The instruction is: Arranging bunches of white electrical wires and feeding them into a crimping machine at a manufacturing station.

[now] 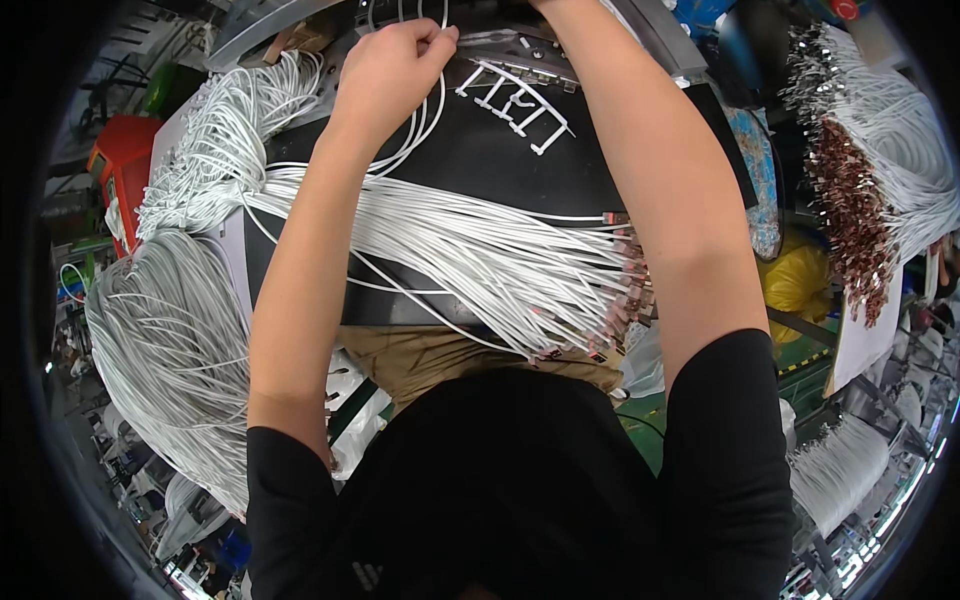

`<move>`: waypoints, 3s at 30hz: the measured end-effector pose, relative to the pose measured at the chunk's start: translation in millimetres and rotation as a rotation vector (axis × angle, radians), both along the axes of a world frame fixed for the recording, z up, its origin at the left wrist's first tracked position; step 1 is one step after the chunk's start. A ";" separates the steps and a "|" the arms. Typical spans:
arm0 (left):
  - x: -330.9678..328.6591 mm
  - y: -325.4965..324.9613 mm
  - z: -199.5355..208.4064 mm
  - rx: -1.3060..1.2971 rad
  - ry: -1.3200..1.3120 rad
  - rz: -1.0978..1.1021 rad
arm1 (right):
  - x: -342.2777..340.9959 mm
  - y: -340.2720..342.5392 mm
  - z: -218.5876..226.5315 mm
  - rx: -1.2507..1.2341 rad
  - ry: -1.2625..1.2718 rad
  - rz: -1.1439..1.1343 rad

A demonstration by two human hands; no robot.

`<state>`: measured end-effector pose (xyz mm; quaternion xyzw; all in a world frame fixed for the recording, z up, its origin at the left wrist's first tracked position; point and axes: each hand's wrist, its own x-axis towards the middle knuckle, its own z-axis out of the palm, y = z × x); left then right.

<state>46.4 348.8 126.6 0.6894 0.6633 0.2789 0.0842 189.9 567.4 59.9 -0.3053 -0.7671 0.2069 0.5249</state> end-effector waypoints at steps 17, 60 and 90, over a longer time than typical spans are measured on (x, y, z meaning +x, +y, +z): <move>29.1 47.5 -4.9 0.205 0.323 0.183 | -6.0 6.5 -1.5 0.022 -0.001 0.001; 27.4 58.4 -35.8 0.190 0.106 0.152 | -20.2 10.2 -13.3 -0.349 0.611 0.550; -33.6 19.6 -33.8 0.338 0.471 0.100 | 6.7 -138.3 63.1 0.124 -0.810 -0.037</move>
